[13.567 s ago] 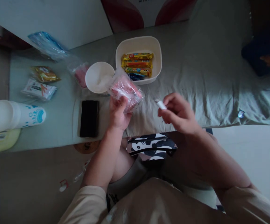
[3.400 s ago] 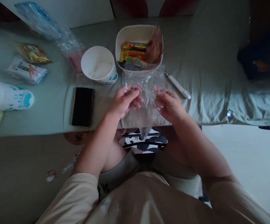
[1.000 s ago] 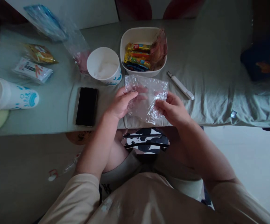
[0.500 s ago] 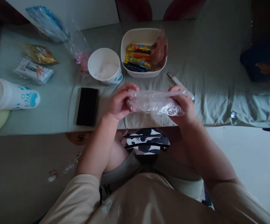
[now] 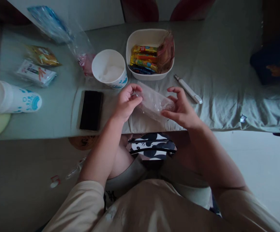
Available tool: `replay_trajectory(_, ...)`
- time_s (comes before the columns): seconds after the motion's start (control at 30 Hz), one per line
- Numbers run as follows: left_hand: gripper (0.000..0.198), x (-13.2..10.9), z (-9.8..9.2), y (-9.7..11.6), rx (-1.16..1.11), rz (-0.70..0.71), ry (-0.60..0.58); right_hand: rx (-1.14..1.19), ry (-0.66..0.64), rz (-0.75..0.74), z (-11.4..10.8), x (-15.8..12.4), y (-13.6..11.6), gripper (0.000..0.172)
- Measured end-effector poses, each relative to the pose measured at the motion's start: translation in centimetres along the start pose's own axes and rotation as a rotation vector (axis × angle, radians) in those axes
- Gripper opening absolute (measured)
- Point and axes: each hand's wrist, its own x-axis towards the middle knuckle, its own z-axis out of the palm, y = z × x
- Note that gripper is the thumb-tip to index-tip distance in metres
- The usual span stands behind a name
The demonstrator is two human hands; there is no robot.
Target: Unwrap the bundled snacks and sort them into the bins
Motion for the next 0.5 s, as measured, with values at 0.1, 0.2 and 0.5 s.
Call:
replay_trajectory(0.1, 0.039, -0.2, -0.2, 0.2, 0.013, -0.049, -0.111, 0.094, -0.135, 0.092, -0.5, -0.2, -0.3, 0.071)
replay_trajectory(0.2, 0.05, -0.5, -0.2, 0.3, 0.007, -0.107, -0.232, 0.055, -0.16, 0.164, -0.3, -0.2, -0.3, 0.051)
replay_trajectory(0.5, 0.066, -0.6, 0.1, 0.0, -0.152, -0.189, -0.292, 0.13, -0.074, 0.031, 2.2, 0.4, 0.3, 0.043)
